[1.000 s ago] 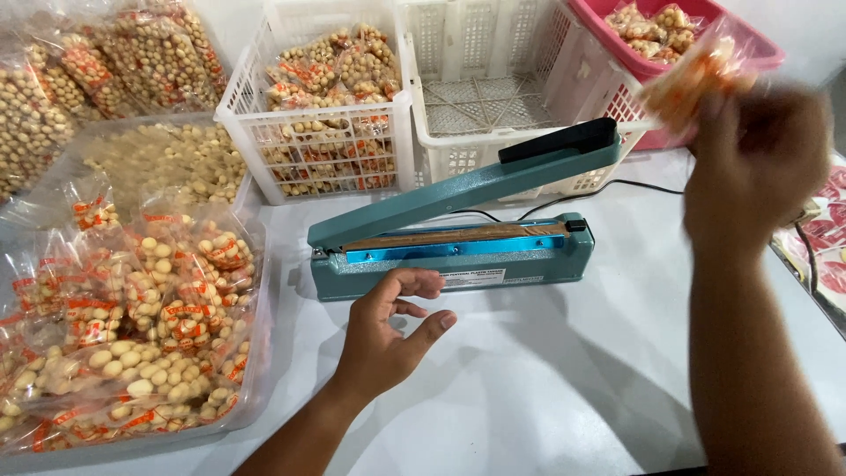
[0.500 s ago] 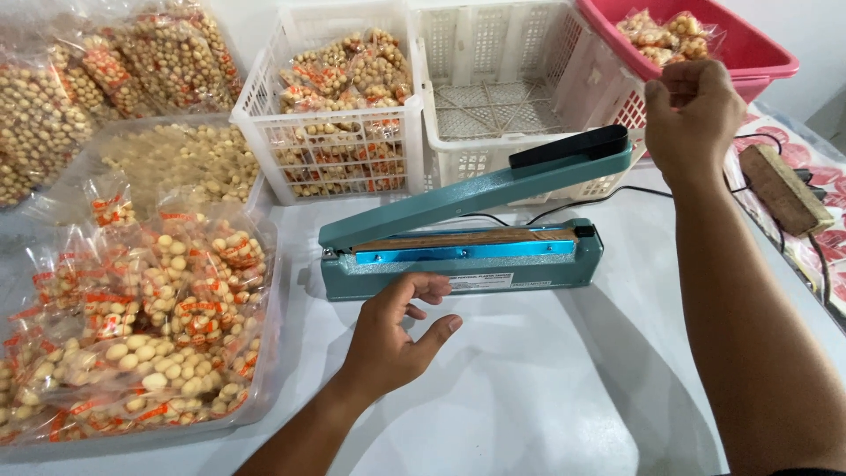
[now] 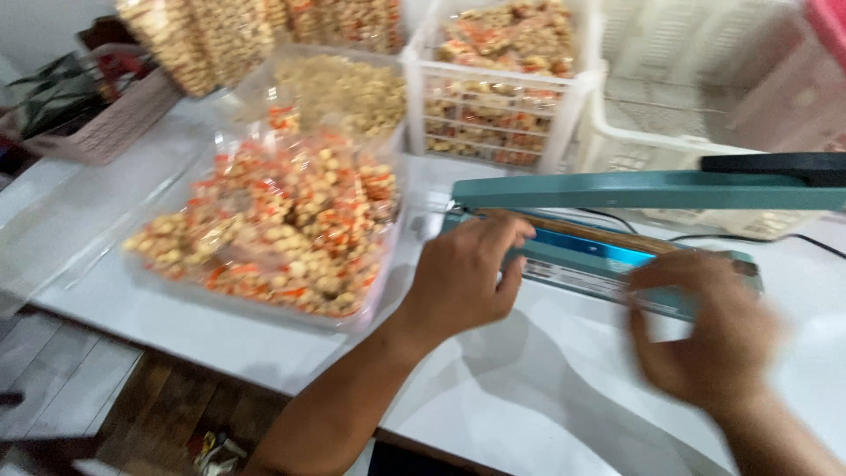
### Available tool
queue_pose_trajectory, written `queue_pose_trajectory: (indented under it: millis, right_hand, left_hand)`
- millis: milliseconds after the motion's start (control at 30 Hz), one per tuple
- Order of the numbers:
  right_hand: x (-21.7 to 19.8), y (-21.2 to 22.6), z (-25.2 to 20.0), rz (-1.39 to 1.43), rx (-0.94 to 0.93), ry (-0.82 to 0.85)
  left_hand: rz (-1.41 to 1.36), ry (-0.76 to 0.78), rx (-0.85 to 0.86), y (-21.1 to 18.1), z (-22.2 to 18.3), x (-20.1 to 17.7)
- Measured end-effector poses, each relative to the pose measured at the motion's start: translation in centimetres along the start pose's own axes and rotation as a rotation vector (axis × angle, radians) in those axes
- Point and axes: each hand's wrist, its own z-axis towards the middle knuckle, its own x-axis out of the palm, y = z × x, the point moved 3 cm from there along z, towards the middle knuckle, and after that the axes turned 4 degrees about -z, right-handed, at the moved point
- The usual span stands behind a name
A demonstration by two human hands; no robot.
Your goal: The person repeatedly seals small transparent plastic pouches containing round snacks using a handheld impulse sealer. They place each pouch on the sealer, press the handle to seal, and then place the finished pouch into a nearby container.
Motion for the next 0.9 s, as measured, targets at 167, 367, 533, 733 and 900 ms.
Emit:
queue_pose_trajectory:
  millis: [167,367,533,733,900]
  right_hand:
    - [7.6,7.9,-0.8,0.460,-0.117,0.476]
    - [12.5,8.7,-4.0,0.483,-0.066,0.838]
    - [12.7,7.6,-4.8,0.502,0.042,0.892]
    - [12.7,7.5,-5.1,0.515,0.029,0.850]
    - [12.8,7.4,-5.3,0.511,0.049,0.853]
  left_hand:
    - [0.301,-0.106,-0.187,1.6,0.1,-6.1]
    - [0.534,0.072,-0.470,2.8,-2.2,-13.3]
    - [0.666,0.329,-0.627,5.6,-1.5,-18.3]
    - [0.621,0.440,-0.696,8.2,0.0,-17.9]
    - [0.691,0.680,-0.640,10.9,1.0,-14.1]
